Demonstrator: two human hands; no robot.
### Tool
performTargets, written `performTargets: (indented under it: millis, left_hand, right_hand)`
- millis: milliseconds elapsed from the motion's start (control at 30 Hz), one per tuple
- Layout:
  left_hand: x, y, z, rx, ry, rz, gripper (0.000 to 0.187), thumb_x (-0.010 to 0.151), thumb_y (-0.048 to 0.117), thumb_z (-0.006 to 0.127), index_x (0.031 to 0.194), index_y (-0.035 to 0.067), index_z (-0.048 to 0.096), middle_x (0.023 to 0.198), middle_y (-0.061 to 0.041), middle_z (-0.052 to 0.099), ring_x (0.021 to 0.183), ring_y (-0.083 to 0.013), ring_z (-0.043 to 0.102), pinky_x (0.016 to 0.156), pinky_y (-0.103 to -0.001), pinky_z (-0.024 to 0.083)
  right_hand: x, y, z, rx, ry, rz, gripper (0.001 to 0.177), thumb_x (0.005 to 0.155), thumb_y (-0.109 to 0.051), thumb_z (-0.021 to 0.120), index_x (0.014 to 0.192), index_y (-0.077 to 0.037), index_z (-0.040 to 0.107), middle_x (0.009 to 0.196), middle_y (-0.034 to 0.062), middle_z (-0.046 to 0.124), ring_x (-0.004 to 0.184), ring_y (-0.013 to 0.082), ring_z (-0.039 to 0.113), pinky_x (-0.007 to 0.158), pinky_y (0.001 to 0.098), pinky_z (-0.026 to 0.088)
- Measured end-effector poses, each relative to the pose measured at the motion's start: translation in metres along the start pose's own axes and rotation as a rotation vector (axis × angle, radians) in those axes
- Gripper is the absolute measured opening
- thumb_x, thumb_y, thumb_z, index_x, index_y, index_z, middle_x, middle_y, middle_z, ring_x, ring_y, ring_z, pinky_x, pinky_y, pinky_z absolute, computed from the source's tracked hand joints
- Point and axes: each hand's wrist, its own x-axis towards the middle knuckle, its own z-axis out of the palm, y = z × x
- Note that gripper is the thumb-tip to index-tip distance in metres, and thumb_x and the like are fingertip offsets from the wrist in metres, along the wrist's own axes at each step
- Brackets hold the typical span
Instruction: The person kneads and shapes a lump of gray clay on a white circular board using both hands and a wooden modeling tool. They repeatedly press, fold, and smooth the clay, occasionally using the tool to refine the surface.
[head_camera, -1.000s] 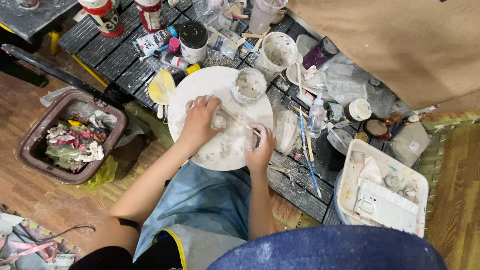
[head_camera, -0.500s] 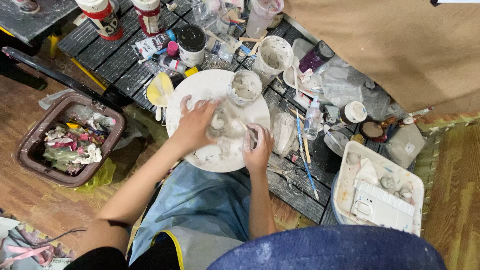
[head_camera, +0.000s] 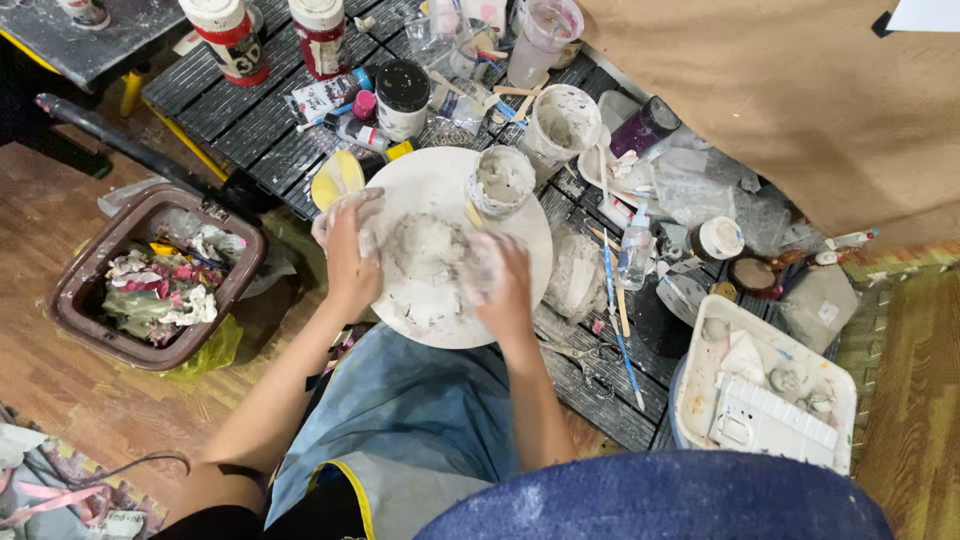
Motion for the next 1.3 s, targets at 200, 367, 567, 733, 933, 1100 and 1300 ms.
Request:
performTargets:
  millis: [200,367,567,733,933,1100,1300]
  left_hand:
    - [-0.008,-0.002,-0.003,-0.079,-0.086,-0.072,0.043,0.108,0.029,0.035,0.139,0.004,0.051,0.136,-0.012,0.066,0.133,-0.0286,0.057,0.115,-0.044,0.025]
    - [-0.012,0.001,-0.002,-0.171,-0.047,-0.110,0.046,0.105,0.028,0.032,0.140,0.002,0.049,0.135,-0.013,0.064,0.131,-0.0282,0.057,0.116,-0.043,0.023]
    - [-0.013,0.002,0.000,-0.160,-0.016,-0.124,0.055,0.110,0.040,0.026,0.143,0.000,0.046,0.137,-0.014,0.062,0.132,-0.0295,0.055,0.118,-0.042,0.025]
    - [-0.016,0.001,-0.001,-0.144,-0.024,-0.113,0.061,0.110,0.044,0.020,0.143,0.000,0.046,0.135,-0.013,0.063,0.132,-0.0294,0.055,0.116,-0.042,0.023]
    - [-0.018,0.003,0.002,-0.123,-0.009,-0.147,0.047,0.110,0.032,0.031,0.141,0.002,0.048,0.136,-0.012,0.064,0.132,-0.0281,0.055,0.118,-0.043,0.023]
    - [-0.025,0.011,0.004,-0.123,0.012,-0.164,0.045,0.102,0.016,0.033,0.143,0.005,0.049,0.136,-0.010,0.063,0.130,-0.0254,0.055,0.114,-0.044,0.022]
    - [-0.040,0.031,0.008,-0.002,0.063,-0.220,0.049,0.089,0.014,0.052,0.138,0.007,0.051,0.133,-0.011,0.065,0.130,-0.0291,0.053,0.112,-0.043,0.023]
  right_hand:
    - [0.051,-0.016,0.047,0.060,-0.212,-0.052,0.030,0.090,-0.023,0.074,0.113,-0.005,0.068,0.116,0.0159,0.069,0.111,0.0355,0.064,0.098,0.0430,0.051]
    - [0.054,-0.008,0.070,-0.015,-0.195,0.049,0.022,0.092,-0.023,0.073,0.094,-0.002,0.074,0.096,0.0170,0.071,0.093,0.0364,0.068,0.085,0.0438,0.054]
    - [0.061,-0.002,0.087,-0.067,-0.185,0.026,0.026,0.096,-0.029,0.070,0.085,-0.006,0.076,0.089,0.0154,0.073,0.086,0.0353,0.069,0.079,0.0444,0.054]
    - [0.063,-0.011,0.072,-0.080,-0.296,0.102,0.034,0.097,-0.035,0.070,0.084,-0.004,0.072,0.087,0.0144,0.072,0.085,0.0337,0.069,0.077,0.0423,0.053]
    - [0.042,-0.008,0.039,0.493,0.150,-0.021,0.050,0.083,-0.030,0.069,0.126,-0.013,0.049,0.128,0.0142,0.052,0.120,0.0281,0.055,0.099,0.0386,0.050]
    - [0.005,-0.007,0.016,0.140,-0.069,0.072,0.030,0.097,-0.017,0.067,0.125,-0.008,0.064,0.129,0.0138,0.066,0.121,0.0305,0.063,0.109,0.0402,0.048]
    - [0.010,-0.016,0.043,-0.358,-0.236,-0.181,0.054,0.087,-0.029,0.070,0.128,0.006,0.061,0.135,0.0249,0.057,0.125,0.0454,0.051,0.109,0.0517,0.039]
